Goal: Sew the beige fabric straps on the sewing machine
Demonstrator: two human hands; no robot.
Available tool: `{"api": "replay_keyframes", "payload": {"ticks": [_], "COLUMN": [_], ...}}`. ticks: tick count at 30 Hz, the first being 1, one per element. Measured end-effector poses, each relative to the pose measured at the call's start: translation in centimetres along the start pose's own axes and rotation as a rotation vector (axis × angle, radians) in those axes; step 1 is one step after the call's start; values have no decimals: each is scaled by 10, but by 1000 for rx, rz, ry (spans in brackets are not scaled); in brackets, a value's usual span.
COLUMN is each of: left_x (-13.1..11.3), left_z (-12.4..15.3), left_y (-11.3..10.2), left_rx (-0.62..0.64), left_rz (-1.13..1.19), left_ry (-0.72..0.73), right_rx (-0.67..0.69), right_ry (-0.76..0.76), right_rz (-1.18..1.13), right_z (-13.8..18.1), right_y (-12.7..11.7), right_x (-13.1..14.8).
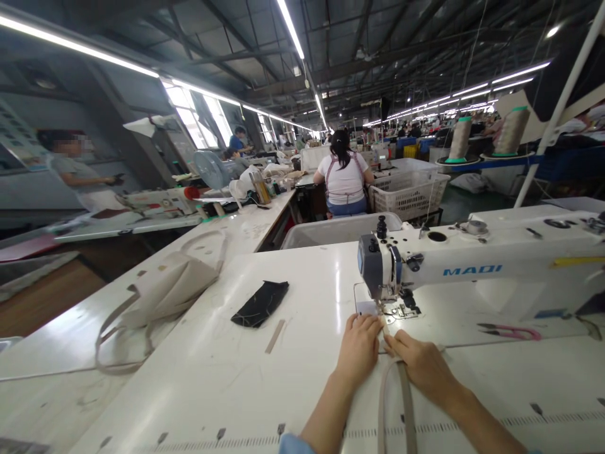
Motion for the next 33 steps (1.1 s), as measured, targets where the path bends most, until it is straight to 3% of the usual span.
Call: {"api": "replay_keyframes", "payload": {"ticks": [7, 18, 33], "left_x": [4, -3, -3], "left_z": [4, 16, 17], "left_y": [1, -5, 1], "left_rx": [-8, -9, 13], "left_rz": [49, 115, 34], "left_ry": [-16, 5, -6], "right_rx": [33, -205, -159], "right_ry": [36, 25, 65], "right_rz": [-44, -159, -257], "right_z": [1, 13, 14], "right_y": [12, 15, 12], "right_x": [3, 2, 2]}}
Point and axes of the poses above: each hand's wrist, its own z-axis away from the middle knuckle, its own y-axis out of the palm, x = y × z, the point moved 4 cm from there along -z, towards the middle knuckle, and after that the axes turned 15 degrees about z, right-handed, at the moved point
